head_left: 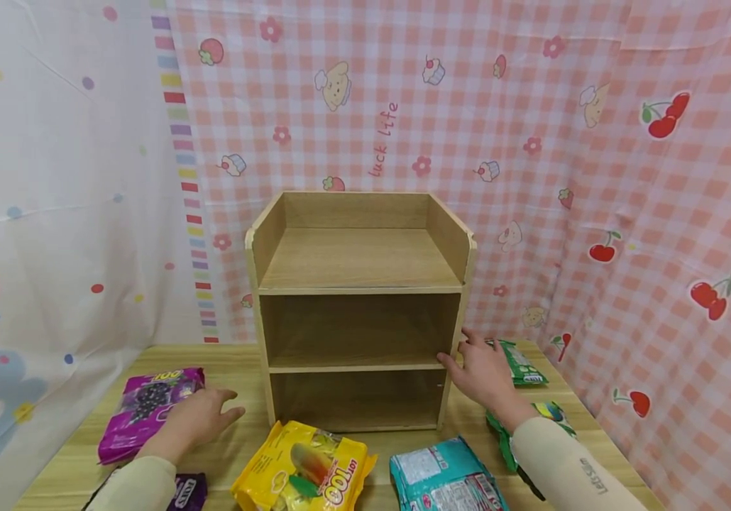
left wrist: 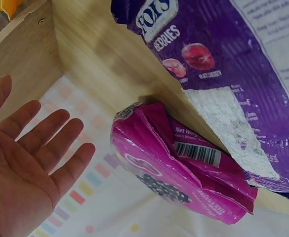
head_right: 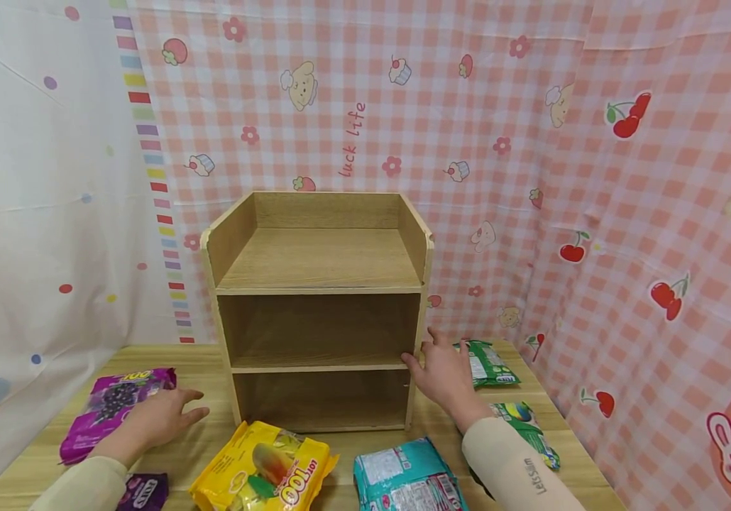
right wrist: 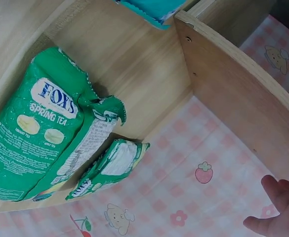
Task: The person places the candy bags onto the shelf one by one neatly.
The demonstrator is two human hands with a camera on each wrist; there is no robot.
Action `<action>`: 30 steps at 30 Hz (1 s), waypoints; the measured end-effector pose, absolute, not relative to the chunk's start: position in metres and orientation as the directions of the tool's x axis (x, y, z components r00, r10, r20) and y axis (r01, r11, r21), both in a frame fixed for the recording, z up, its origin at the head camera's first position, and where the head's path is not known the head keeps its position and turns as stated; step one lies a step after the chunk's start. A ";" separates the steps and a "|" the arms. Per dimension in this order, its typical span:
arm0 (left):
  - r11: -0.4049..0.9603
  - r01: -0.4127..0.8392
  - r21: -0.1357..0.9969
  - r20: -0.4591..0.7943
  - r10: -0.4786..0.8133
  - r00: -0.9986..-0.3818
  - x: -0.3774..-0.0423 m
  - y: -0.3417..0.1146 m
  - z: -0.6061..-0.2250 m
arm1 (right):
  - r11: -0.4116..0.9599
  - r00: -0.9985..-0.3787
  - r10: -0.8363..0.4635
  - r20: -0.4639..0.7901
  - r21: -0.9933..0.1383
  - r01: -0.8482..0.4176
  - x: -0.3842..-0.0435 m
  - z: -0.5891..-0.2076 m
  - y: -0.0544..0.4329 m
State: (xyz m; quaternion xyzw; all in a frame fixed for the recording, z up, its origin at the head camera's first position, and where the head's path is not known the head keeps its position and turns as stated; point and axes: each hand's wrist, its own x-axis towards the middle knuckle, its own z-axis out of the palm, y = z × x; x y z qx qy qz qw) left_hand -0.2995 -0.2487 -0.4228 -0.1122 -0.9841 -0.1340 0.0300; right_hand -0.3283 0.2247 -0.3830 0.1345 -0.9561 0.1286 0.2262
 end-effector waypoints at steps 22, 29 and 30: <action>0.955 0.172 0.242 0.128 0.144 -0.981 -0.296 -0.303 -0.422 | 0.909 -0.880 -0.137 0.455 -0.295 -0.294 -0.324 -0.386 0.216; 0.957 0.078 0.279 0.166 0.032 -0.986 -0.294 -0.342 -0.420 | 0.911 -0.883 -0.135 0.449 -0.294 -0.289 -0.324 -0.384 0.216; 0.956 0.059 0.288 0.160 0.012 -0.987 -0.294 -0.348 -0.420 | 0.911 -0.884 -0.134 0.448 -0.295 -0.288 -0.324 -0.384 0.216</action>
